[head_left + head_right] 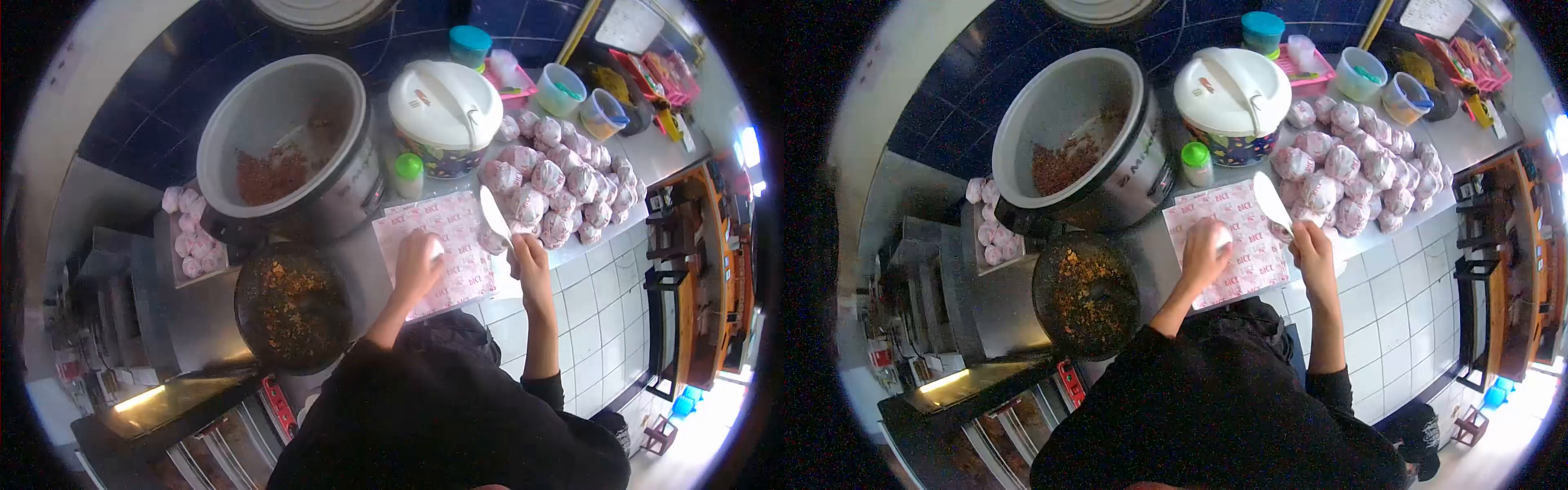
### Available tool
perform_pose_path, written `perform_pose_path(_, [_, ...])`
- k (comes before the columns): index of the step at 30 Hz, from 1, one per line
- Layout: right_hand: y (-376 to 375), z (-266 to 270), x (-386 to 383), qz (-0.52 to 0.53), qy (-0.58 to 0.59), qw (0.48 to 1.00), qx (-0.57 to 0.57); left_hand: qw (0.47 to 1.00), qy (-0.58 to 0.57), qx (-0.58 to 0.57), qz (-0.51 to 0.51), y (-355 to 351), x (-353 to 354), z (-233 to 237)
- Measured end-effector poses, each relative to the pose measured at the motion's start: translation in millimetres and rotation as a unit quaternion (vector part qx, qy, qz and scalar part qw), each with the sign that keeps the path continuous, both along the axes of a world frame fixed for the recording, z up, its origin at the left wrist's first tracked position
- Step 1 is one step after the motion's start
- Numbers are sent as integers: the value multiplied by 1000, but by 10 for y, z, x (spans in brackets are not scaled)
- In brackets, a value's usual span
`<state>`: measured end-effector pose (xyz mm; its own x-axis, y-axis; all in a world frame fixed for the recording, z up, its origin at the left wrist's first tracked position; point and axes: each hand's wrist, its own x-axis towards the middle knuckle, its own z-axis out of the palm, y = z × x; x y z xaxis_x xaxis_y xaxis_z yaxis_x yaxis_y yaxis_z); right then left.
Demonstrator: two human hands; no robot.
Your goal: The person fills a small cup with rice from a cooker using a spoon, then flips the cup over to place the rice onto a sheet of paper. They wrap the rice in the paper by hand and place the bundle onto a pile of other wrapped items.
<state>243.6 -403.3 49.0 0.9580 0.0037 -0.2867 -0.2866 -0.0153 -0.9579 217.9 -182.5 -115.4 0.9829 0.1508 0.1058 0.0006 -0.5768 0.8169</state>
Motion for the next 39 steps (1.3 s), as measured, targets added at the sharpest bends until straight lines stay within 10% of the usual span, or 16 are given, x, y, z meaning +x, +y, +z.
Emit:
perform_pose_path(2, [-198, -173, -150, -24, 23, 999, -10, 941, -59, 325, -79, -187, -58, -93])
perform_pose_path(16, [-542, -520, -180, -3, 40, 997, 64, 943, 76, 295, -137, -196, 62, 220])
perform_pose_path(29, [-616, -484, -63, 12, 58, 997, 46, 990, -79, 74, 94, 187, -497, 449])
perform_pose_path(34, [-449, -515, 10, 50, 43, 997, 51, 928, -12, -354, 119, 233, -710, 225])
perform_pose_path(39, [-337, -472, 42, 73, 49, 994, 67, 918, -73, -323, 216, 228, -820, 10])
